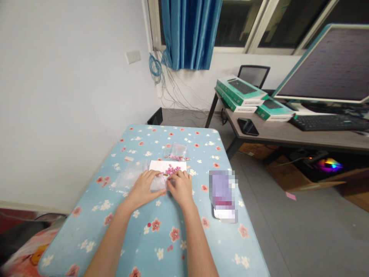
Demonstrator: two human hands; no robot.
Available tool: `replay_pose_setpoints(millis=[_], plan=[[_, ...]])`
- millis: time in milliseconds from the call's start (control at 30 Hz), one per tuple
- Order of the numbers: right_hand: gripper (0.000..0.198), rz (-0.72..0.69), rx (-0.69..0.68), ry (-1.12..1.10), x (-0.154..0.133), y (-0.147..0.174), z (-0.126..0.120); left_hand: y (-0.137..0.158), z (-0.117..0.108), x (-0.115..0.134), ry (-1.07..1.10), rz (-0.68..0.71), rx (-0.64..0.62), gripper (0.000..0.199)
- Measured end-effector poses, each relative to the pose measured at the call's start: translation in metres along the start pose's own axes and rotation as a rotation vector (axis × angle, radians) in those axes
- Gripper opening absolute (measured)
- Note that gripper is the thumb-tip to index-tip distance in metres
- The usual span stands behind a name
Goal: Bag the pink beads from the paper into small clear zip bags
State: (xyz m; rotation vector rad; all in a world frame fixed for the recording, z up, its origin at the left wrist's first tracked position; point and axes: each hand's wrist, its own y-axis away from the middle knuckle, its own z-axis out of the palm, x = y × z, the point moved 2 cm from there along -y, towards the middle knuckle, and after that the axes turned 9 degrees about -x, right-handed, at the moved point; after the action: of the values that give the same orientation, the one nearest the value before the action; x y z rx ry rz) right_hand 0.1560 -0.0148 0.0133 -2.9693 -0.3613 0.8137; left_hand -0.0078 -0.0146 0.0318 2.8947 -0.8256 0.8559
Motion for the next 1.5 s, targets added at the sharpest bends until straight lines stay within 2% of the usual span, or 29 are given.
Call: replay_pose_setpoints(millis=[200,467,667,767,867,1033,1200,1500], plan=[[0.011,0.000,0.042,-0.115,0.004,-0.001,0.000,0.000,0.000,0.001,0.011,0.001,-0.007,0.049],[0.013,-0.077,0.072,-0.606,0.011,-0.005,-0.007,0.000,-0.001,0.007,0.027,0.018,-0.001,0.047],[0.012,-0.118,0.003,-0.680,0.004,-0.003,-0.009,-0.002,0.001,0.010,0.048,0.051,0.011,0.046],[0.013,-0.115,0.006,-0.682,0.005,-0.003,-0.008,-0.001,0.002,0.009,0.051,0.052,0.015,0.046],[0.015,-0.058,0.090,-0.642,0.013,-0.004,-0.009,-0.001,0.002,0.009,0.055,0.056,0.017,0.046],[0.017,0.117,0.196,-0.337,0.029,-0.001,-0.012,-0.002,0.003,0.008,0.063,0.057,0.004,0.044],[0.017,0.190,0.180,-0.110,0.031,0.002,-0.012,-0.002,0.003,0.009,0.068,0.054,0.002,0.044],[0.014,0.200,0.135,-0.036,0.027,0.001,-0.009,-0.003,0.002,0.010,0.074,0.051,-0.002,0.044]])
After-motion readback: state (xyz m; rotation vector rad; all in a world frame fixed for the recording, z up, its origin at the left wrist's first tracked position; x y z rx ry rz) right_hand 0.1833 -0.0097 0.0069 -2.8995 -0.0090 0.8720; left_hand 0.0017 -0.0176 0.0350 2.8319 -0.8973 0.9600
